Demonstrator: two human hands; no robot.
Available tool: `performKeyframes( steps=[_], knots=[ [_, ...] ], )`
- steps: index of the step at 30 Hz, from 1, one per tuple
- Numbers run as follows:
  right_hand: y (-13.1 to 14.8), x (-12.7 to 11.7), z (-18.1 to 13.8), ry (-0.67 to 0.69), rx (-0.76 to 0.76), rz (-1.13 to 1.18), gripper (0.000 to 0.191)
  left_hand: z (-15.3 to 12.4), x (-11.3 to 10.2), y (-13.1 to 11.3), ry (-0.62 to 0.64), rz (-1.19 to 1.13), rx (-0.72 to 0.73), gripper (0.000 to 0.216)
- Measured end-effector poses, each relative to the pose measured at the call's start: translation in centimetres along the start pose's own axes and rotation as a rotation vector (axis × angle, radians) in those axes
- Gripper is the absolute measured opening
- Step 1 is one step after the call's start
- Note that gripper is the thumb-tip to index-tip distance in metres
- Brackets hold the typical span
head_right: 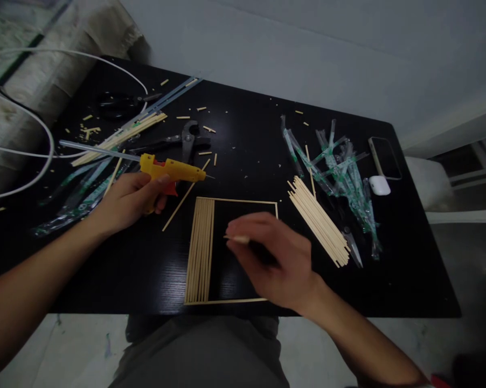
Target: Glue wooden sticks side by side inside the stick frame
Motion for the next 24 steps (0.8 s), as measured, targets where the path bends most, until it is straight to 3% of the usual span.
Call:
performKeyframes(
  steps=[5, 7, 13, 19, 24],
  knots=[
    [2.1, 1.6, -3.8, 0.279, -0.267, -0.071, 0.037, -0.1, -0.1, -0.1, 0.001, 0.002, 0.006, 0.064],
    [2.0, 2.4, -5.0, 0.358, -0.327, -0.089, 0.033, -0.1, -0.2, -0.3, 0.003, 0.011, 0.008, 0.066],
    [-1.3, 4.6, -6.4, 0.414, -0.244, -0.161, 0.022, -0.1, -0.1, -0.4, 0.018, 0.032, 0.006, 0.073],
    [-1.5, 5.3, -6.7, 0.449, -0.428, -0.244, 0.026, -0.1, 0.0, -0.3, 0.019, 0.028, 0.006, 0.068],
    [-1.7, 5.4, -7.0, 0.449, -0.449, -0.252, 0.027, -0.1, 0.0, -0.4, 0.015, 0.013, 0.014, 0.069]
  ],
)
Point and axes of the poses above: each hand's wrist, its own z-axis towards the middle knuckle, its own x-axis out of the palm, y = z × x, the point moved 9 cm from there along z, towards the middle knuckle, and after that the axes turned 13 degrees about -y, right-handed, at the moved point
